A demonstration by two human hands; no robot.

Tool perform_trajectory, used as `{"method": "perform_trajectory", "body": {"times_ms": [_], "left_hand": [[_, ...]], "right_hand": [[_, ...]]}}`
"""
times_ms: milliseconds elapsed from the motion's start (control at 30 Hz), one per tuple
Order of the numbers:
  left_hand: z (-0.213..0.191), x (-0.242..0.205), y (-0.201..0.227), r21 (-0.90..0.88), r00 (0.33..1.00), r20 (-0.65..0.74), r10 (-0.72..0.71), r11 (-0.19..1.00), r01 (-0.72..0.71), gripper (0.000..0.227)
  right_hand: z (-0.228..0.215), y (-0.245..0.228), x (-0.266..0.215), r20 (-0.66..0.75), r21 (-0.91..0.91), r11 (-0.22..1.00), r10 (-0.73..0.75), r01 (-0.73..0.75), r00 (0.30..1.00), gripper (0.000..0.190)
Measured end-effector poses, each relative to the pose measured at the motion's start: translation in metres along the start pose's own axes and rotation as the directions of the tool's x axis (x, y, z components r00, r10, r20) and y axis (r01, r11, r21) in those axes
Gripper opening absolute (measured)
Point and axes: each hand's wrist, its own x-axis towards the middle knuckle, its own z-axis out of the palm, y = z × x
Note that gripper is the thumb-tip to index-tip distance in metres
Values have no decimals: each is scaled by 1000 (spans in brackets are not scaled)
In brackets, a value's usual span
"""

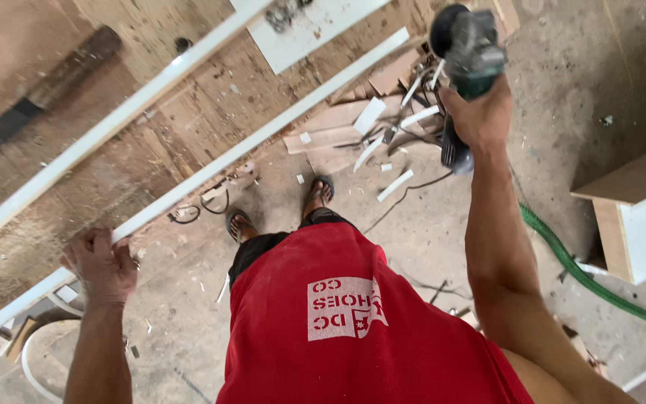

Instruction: The person uses an angle grinder with a sanding disc to sand the edges and surfaces of long, white wooden strips on a workshop table.

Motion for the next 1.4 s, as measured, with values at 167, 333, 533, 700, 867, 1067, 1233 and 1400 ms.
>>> {"method": "perform_trajectory", "body": {"times_ms": [167,333,533,700,867,1067,1233,1400], "left_hand": [[1,4,49,87,995,-50,-90,992,94,41],[29,26,139,178,977,-71,-201,961,211,71],[34,88,240,90,983,33,-181,980,177,79],[64,112,281,7,983,172,62,998,-64,75],[39,125,314,-120,981,64,183,977,-175,60],[21,131,326,-495,982,24,189,855,-153,39],[34,125,265,-429,977,-119,176,879,-210,38],[6,101,157,-44,984,175,-12,999,20,45]], "right_hand": [[-38,1,-61,-24,263,962,80,-71,997,67],[-36,27,-107,-67,421,891,218,-170,974,68],[-44,36,-144,-2,748,625,337,-222,942,42],[-48,43,-145,54,900,391,334,-191,941,38],[-51,44,-131,172,969,114,332,-220,927,37],[-40,25,-114,306,926,-279,153,-256,940,53],[-33,-8,-127,351,727,-621,-32,-293,936,58],[-32,-39,-160,300,675,-680,-100,-285,949,44]]}}
